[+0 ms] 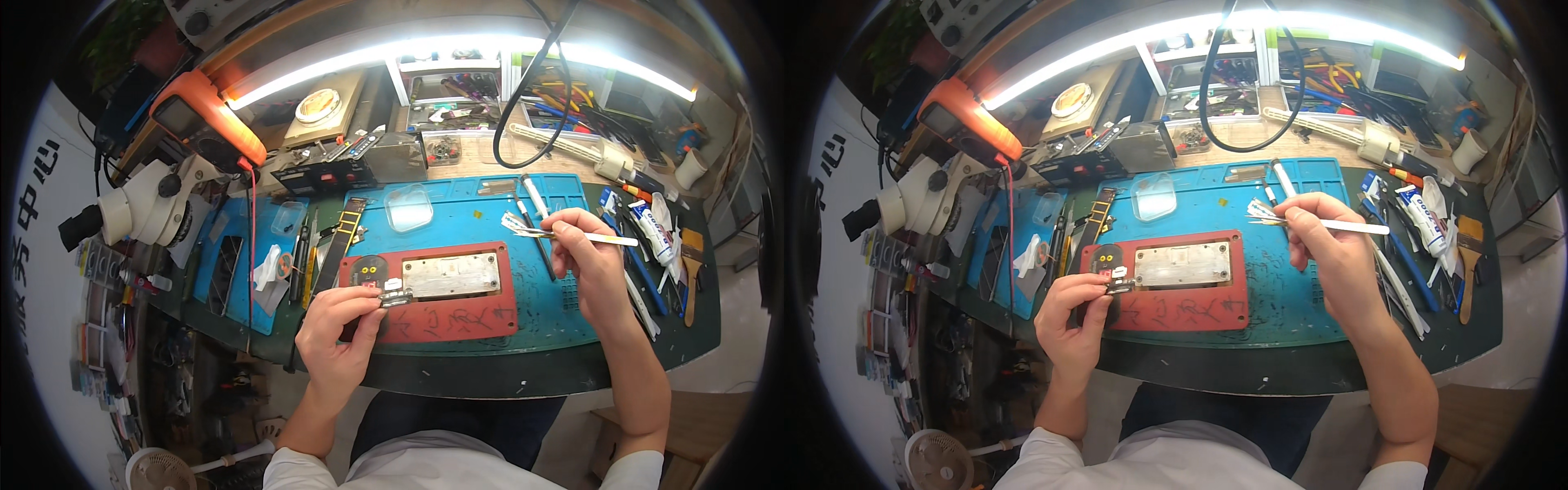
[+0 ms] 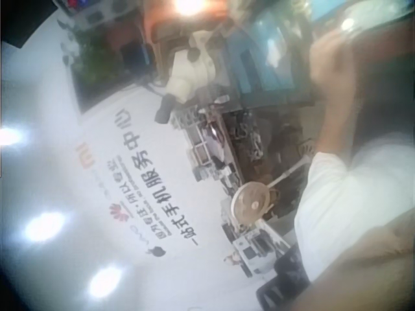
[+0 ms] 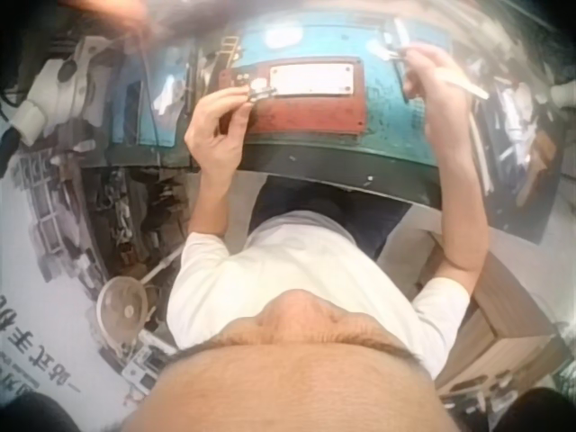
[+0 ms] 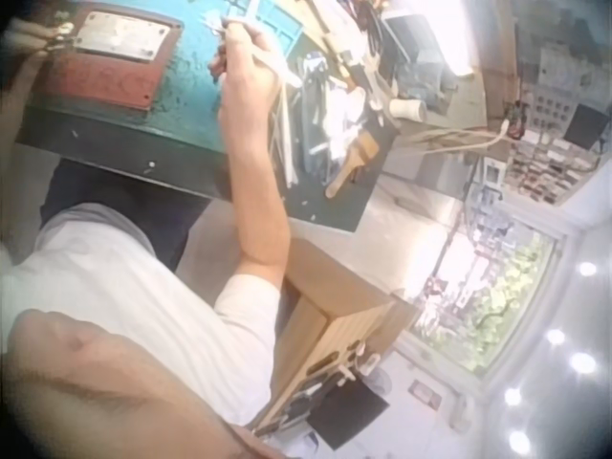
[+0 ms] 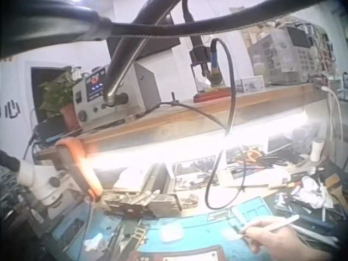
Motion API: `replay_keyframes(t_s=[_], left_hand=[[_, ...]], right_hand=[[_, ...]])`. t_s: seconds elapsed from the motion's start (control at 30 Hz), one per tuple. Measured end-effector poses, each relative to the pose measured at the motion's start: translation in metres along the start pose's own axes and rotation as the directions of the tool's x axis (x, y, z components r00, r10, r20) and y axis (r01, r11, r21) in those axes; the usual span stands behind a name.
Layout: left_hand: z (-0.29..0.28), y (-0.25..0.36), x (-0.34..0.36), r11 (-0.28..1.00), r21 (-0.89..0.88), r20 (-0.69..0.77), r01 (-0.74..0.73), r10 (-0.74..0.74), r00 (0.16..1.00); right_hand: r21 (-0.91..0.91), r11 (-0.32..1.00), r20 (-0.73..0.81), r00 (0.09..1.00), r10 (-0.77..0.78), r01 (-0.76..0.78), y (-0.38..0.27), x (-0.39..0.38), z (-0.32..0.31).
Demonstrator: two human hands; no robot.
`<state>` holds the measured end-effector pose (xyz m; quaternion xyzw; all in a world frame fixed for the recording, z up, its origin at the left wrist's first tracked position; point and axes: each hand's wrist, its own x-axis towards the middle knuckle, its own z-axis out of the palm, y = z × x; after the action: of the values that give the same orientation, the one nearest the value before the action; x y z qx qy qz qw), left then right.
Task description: The person is repairing a small electronic component, likely a camera module. They use tweezers to manipulate parts, apply a substance from a syringe, and use a brush to clean or spread the substance on the component.
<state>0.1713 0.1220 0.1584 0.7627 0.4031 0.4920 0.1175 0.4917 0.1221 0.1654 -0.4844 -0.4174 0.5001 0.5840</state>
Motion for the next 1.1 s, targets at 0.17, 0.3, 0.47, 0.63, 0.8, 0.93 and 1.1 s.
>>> replay_keyframes(t_s=[0.17, 0.3, 0.47, 0.63, 0.8, 0.93, 1.1], left_hand=[[0.003, 0.004, 0.0, 0.999, -0.012, 0.031, -0.049, 0.05, 0.998], [0.005, 0.007, -0.002, 0.999, 0.0, 0.046, -0.044, 0.044, 0.998], [0.005, 0.005, -0.004, 0.999, 0.024, 0.06, -0.042, 0.04, 0.997], [0.003, 0.007, -0.005, 0.996, 0.049, 0.093, -0.074, 0.069, 0.993], [0.002, 0.009, -0.004, 0.983, 0.104, 0.146, -0.152, 0.136, 0.98], [0.004, 0.013, -0.003, 0.974, 0.122, 0.154, -0.192, 0.172, 0.973], [0.003, 0.013, -0.005, 0.968, 0.105, 0.127, -0.227, 0.213, 0.969]], right_hand=[[0.017, 1.0, 0.005, 1.0, -0.007, 0.007, 0.0, 0.001, -0.001], [0.026, 1.0, 0.017, 1.0, -0.011, 0.01, 0.0, 0.001, 0.0], [0.027, 1.0, 0.006, 1.0, -0.007, 0.007, -0.001, 0.0, 0.0], [0.021, 1.0, 0.004, 1.0, -0.004, 0.004, -0.003, -0.001, 0.001], [0.005, 1.0, -0.009, 1.0, -0.008, 0.008, -0.006, -0.002, 0.003], [0.0, 1.0, -0.012, 1.0, -0.006, 0.006, -0.004, -0.002, 0.003], [-0.035, 0.994, 0.04, 0.994, -0.103, 0.105, -0.006, -0.004, 0.003]])
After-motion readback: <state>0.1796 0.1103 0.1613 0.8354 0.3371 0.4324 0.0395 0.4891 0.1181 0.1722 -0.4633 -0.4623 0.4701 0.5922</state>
